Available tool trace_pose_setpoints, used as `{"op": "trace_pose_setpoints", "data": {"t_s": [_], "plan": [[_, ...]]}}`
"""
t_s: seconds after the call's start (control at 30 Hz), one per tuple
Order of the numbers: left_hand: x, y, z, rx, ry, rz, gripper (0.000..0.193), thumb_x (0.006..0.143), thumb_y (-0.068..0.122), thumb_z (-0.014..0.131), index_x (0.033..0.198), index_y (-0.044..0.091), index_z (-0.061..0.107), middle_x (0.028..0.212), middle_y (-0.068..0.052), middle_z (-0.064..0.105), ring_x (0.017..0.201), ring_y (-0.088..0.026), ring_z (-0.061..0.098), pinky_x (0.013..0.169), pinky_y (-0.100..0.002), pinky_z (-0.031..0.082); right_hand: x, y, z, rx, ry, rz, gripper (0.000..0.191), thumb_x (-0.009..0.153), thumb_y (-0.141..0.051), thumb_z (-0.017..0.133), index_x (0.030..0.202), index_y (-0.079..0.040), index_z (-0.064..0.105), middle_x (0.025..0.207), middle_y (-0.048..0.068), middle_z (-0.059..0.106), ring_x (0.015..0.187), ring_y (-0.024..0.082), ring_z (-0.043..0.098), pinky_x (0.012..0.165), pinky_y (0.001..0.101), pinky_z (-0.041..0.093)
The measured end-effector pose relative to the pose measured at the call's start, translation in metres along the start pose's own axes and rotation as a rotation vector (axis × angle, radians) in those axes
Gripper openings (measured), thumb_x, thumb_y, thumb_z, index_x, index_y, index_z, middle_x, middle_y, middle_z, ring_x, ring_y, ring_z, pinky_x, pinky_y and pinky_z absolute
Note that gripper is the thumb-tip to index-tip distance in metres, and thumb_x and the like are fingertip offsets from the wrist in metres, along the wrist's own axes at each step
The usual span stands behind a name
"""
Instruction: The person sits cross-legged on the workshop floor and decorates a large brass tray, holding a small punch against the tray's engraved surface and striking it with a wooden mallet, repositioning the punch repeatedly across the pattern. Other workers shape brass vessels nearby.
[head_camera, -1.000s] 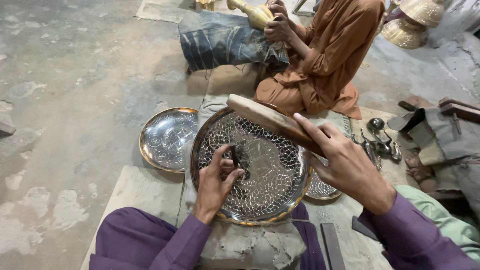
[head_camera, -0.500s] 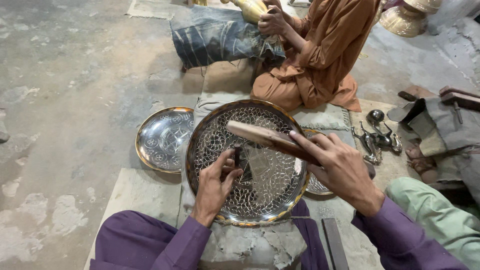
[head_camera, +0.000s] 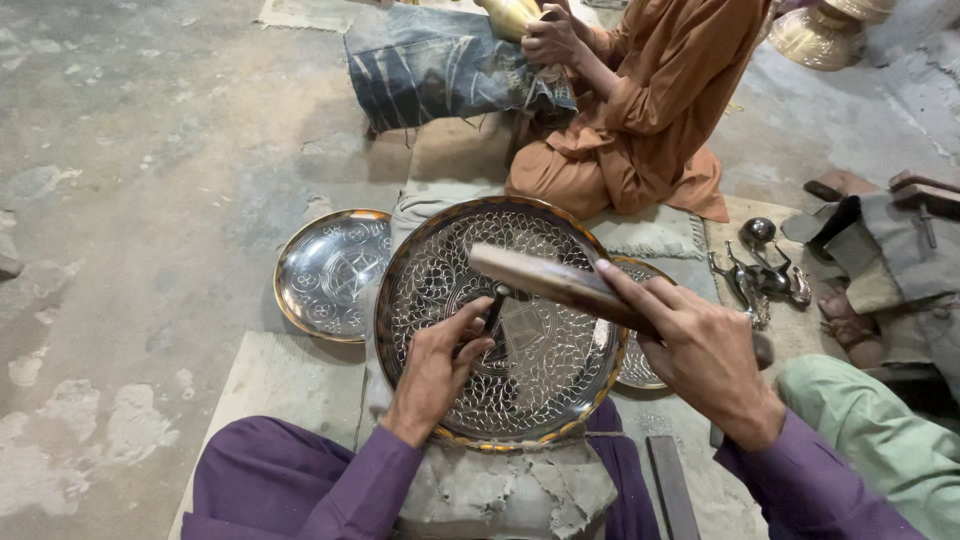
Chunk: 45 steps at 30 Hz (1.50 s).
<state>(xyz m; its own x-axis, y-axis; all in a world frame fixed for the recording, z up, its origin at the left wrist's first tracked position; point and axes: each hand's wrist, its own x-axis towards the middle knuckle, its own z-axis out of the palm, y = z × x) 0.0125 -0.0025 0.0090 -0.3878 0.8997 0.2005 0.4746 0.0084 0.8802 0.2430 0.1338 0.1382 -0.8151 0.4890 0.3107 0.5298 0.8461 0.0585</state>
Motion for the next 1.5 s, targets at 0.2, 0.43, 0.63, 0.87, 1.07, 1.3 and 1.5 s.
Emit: {"op": "trace_pose_setpoints", "data": {"t_s": [0.2, 0.43, 0.63, 0.87, 1.07, 1.3, 1.5], "plan": [[-0.001, -0.004, 0.000, 0.001, 0.109, 0.278, 0.055, 0.088, 0.002, 0.070, 0.141, 0.012, 0.058, 0.110, -0.016, 0.076, 0.094, -0.025, 0.079, 0.078, -0.036, 0.066, -0.011, 0.004, 0.004, -0.087, -0.005, -0.054, 0.086, 0.072, -0.006, 0.066, 0.151, -0.032, 0.044, 0.091, 0.006, 0.069, 0.074, 0.026, 0.071, 0.061, 0.0418, 0.058], [-0.002, -0.008, 0.005, -0.004, 0.091, 0.116, 0.054, 0.089, 0.007, 0.072, 0.140, 0.017, 0.058, 0.104, -0.012, 0.078, 0.088, -0.021, 0.079, 0.073, -0.033, 0.067, -0.010, 0.007, 0.000, 0.143, -0.043, 0.070, 0.080, 0.079, -0.009, 0.066, 0.152, -0.031, 0.041, 0.100, 0.007, 0.070, 0.067, 0.023, 0.071, 0.062, 0.0383, 0.060], [-0.005, -0.004, 0.001, -0.042, 0.096, 0.156, 0.052, 0.090, 0.007, 0.072, 0.139, 0.015, 0.059, 0.098, -0.012, 0.078, 0.085, -0.021, 0.079, 0.072, -0.035, 0.066, -0.011, 0.005, -0.004, 0.066, -0.052, 0.103, 0.084, 0.076, -0.012, 0.070, 0.152, -0.034, 0.042, 0.095, 0.007, 0.069, 0.072, 0.026, 0.071, 0.067, 0.0390, 0.059], [-0.006, -0.005, 0.004, -0.023, 0.097, 0.145, 0.052, 0.089, 0.008, 0.073, 0.138, 0.016, 0.059, 0.100, -0.012, 0.078, 0.086, -0.021, 0.079, 0.071, -0.035, 0.066, -0.012, 0.003, -0.003, 0.208, 0.046, 0.050, 0.083, 0.074, -0.008, 0.067, 0.152, -0.029, 0.045, 0.104, 0.010, 0.068, 0.084, 0.029, 0.071, 0.068, 0.0406, 0.058], [-0.004, -0.017, 0.010, -0.012, 0.063, 0.134, 0.052, 0.090, 0.009, 0.070, 0.139, 0.021, 0.060, 0.103, -0.009, 0.078, 0.087, -0.020, 0.079, 0.072, -0.033, 0.068, -0.015, 0.005, -0.003, 0.087, -0.028, 0.047, 0.085, 0.073, -0.009, 0.069, 0.152, -0.030, 0.044, 0.098, 0.006, 0.070, 0.073, 0.026, 0.070, 0.064, 0.0399, 0.058], [-0.007, -0.015, 0.008, -0.013, 0.081, 0.135, 0.054, 0.089, 0.011, 0.073, 0.139, 0.022, 0.058, 0.102, -0.010, 0.078, 0.088, -0.020, 0.079, 0.074, -0.034, 0.068, -0.018, 0.004, 0.003, 0.095, -0.071, 0.101, 0.090, 0.069, -0.007, 0.068, 0.151, -0.036, 0.044, 0.098, 0.003, 0.071, 0.069, 0.023, 0.071, 0.060, 0.0381, 0.058], [-0.006, -0.008, 0.006, 0.001, 0.052, 0.141, 0.053, 0.088, 0.011, 0.073, 0.138, 0.022, 0.060, 0.102, -0.009, 0.079, 0.088, -0.021, 0.079, 0.073, -0.034, 0.067, -0.026, 0.005, 0.006, 0.037, -0.013, 0.069, 0.090, 0.071, -0.008, 0.068, 0.152, -0.036, 0.042, 0.094, 0.006, 0.070, 0.077, 0.026, 0.072, 0.063, 0.0410, 0.057]]}}
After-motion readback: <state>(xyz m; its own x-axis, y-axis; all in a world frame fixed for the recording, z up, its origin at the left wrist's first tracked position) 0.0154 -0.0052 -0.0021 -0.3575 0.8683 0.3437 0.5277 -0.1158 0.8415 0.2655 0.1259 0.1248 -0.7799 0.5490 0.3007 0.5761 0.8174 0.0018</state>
